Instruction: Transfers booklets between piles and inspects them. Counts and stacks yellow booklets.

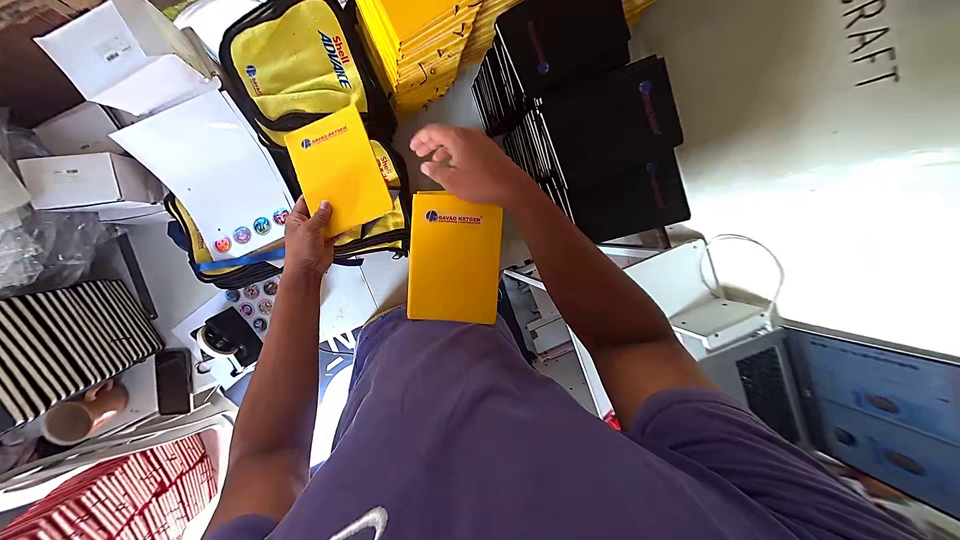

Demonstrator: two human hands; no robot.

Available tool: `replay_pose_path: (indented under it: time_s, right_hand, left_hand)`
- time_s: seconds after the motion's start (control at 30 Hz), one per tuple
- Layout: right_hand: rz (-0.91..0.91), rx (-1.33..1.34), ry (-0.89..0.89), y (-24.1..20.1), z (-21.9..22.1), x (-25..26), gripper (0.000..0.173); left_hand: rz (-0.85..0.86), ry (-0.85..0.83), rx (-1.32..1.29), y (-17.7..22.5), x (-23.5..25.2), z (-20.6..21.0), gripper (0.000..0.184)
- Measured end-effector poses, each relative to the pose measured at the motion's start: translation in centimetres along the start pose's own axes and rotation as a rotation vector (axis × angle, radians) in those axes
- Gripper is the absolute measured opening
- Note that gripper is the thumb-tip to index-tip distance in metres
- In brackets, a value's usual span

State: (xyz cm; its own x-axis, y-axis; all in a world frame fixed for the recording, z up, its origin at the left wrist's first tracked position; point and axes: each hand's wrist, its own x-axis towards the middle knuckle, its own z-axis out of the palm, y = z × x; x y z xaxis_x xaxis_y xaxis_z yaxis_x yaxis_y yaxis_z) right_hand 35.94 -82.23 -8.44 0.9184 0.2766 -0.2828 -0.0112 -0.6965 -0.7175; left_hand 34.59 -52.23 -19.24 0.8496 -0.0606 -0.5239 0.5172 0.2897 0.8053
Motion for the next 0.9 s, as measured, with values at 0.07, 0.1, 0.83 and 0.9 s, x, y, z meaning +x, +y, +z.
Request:
replay_pose_path:
  time_s: [0.07, 0.1, 0.83, 0.9]
  right_hand:
    - [-0.022, -0.089, 0.070, 0.9, 0.6, -2.3, 0.023]
    - [-0.017, -0.121, 0.087, 1.4, 1.0, -3.5, 0.020]
    - [0.314, -0.236, 0.414, 1.7, 6.0, -12.2, 0.020]
    - [0.320, -0.245, 0.405, 1.4, 5.9, -12.0, 0.019]
  left_hand:
    - [0.001, 0.034, 0.069, -2.7, 1.8, -1.4, 0.034]
    - [0.016, 0.040, 0.117, -4.2, 2.6, -2.2, 0.038]
    - [0.760, -0.483, 1.052, 0.2, -7.1, 9.7, 0.039]
    - [0.831, -0.562, 1.042, -0.3, -8.1, 10.9, 0.036]
